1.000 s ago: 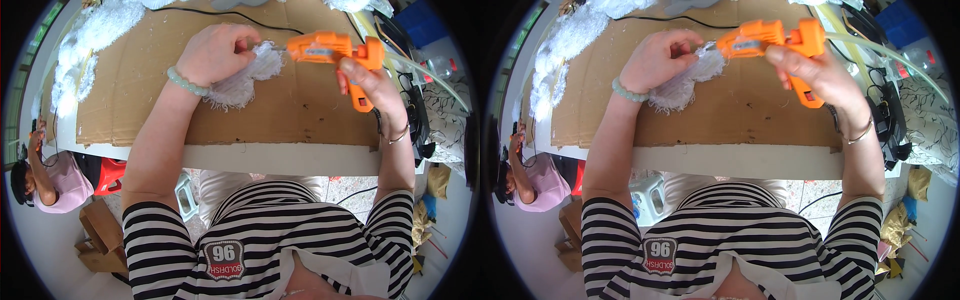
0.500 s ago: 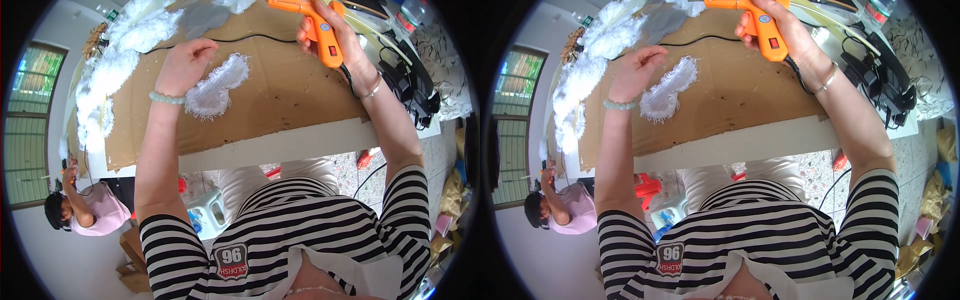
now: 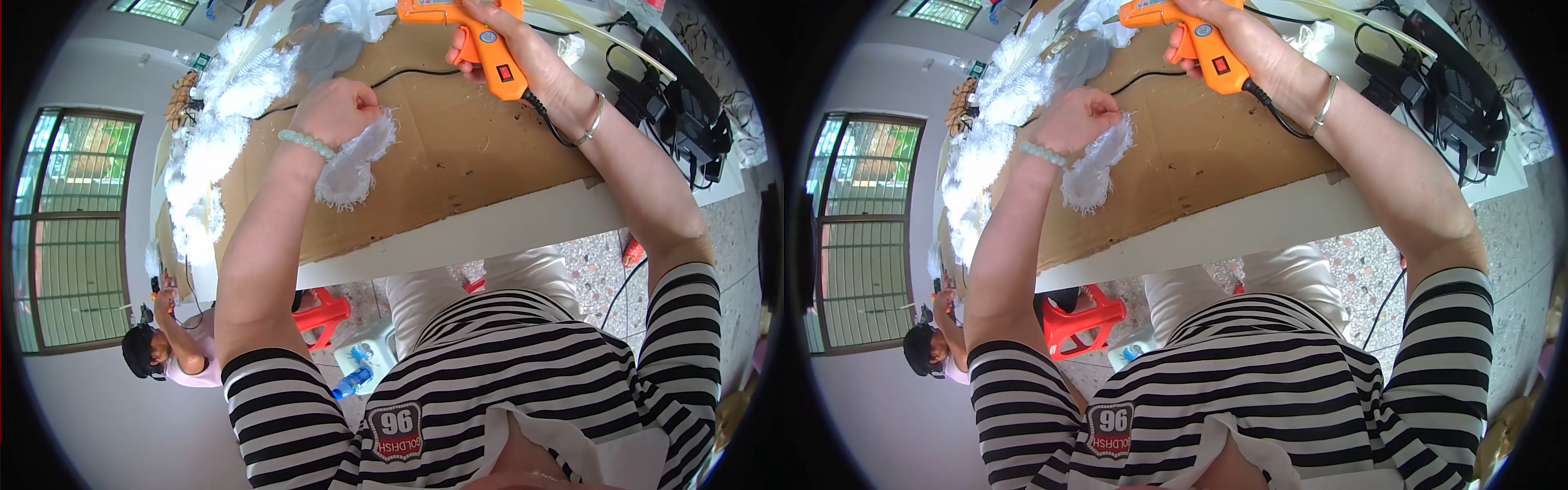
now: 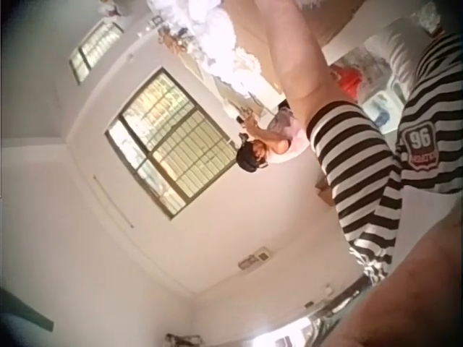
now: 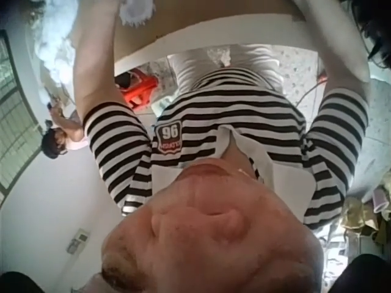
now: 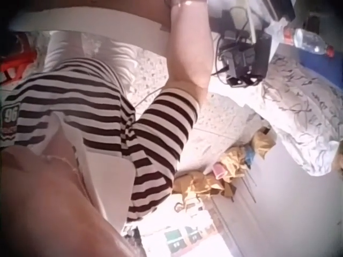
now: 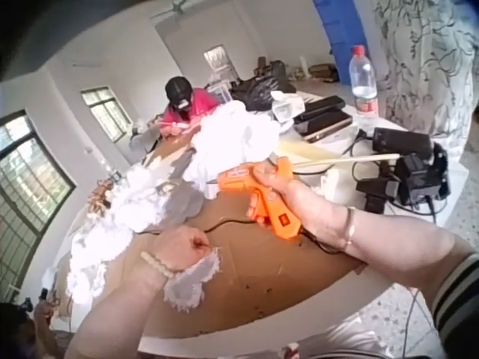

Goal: Apply hot glue to white fluffy stuffing and attach it to a surface to create decorative clouds.

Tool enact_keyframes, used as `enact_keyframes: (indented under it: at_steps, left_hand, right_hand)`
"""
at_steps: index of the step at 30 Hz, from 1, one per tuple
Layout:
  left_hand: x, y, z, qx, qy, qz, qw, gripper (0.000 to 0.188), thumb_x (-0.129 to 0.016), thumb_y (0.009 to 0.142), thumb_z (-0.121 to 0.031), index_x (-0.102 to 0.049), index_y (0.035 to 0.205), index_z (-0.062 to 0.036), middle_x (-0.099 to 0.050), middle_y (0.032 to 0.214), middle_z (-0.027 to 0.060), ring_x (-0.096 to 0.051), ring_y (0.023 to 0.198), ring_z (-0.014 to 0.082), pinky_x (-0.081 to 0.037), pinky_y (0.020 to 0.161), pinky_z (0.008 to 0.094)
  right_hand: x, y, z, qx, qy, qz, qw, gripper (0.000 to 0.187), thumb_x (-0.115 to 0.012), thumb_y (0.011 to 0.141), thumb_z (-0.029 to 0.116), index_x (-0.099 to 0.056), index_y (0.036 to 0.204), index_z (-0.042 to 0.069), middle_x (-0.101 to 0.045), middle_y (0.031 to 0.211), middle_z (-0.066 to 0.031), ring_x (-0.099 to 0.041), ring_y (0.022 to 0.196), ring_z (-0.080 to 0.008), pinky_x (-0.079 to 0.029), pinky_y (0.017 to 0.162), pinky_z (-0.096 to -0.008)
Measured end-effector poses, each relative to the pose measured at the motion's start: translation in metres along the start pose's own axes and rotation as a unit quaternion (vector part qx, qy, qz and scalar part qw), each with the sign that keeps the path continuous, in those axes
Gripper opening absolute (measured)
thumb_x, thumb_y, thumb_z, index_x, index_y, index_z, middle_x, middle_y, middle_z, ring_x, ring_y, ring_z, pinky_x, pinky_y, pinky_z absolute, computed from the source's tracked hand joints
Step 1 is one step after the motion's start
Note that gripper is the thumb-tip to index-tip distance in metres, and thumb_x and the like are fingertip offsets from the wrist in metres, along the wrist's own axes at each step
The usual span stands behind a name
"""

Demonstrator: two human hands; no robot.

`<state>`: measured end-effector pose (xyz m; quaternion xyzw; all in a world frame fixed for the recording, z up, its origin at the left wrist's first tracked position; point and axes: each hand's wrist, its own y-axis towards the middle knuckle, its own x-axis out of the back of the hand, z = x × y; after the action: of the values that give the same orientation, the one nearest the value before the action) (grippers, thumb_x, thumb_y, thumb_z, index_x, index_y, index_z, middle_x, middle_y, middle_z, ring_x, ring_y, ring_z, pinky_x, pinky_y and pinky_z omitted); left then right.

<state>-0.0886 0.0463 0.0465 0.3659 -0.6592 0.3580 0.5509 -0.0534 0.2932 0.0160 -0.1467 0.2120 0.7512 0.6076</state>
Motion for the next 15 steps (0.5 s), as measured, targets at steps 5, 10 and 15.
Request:
enact_keyframes:
  at_steps: [5, 10, 15]
  left_hand:
    - [-0.008, 0.011, 0.020, 0.011, -0.109, 0.076, 0.991, 0.011, -0.066, 0.083, -0.010, -0.066, 0.088, -0.0006, -0.064, 0.077, 0.0013, -0.057, 0.072, 0.0083, -0.047, 0.066, 0.0242]
    - [-0.002, -0.002, 0.020, 0.028, -0.198, 0.063, 0.978, 0.010, -0.066, 0.086, -0.010, -0.066, 0.090, -0.0017, -0.063, 0.077, -0.0013, -0.056, 0.072, 0.0070, -0.046, 0.066, 0.0229]
    - [-0.013, -0.017, 0.037, -0.009, -0.259, 0.024, 0.966, 0.007, -0.064, 0.085, -0.005, -0.066, 0.088, 0.0008, -0.063, 0.083, 0.0016, -0.057, 0.075, 0.0109, -0.047, 0.070, 0.0254]
  right_hand:
    - [0.002, 0.002, 0.006, 0.009, -0.007, -0.006, 1.000, 0.039, -0.049, 0.095, 0.043, -0.053, 0.108, 0.007, -0.064, 0.075, -0.0083, -0.062, 0.062, -0.0158, -0.051, 0.056, -0.0254]
    - [0.010, 0.007, 0.001, -0.018, 0.002, -0.023, 1.000, 0.039, -0.047, 0.096, 0.044, -0.054, 0.106, 0.008, -0.065, 0.075, -0.0078, -0.061, 0.061, -0.0147, -0.050, 0.057, -0.0241]
    - [0.014, 0.015, -0.009, 0.074, 0.015, 0.096, 0.993, 0.038, -0.045, 0.097, 0.043, -0.054, 0.107, 0.007, -0.064, 0.075, -0.0071, -0.061, 0.062, -0.0145, -0.050, 0.057, -0.0235]
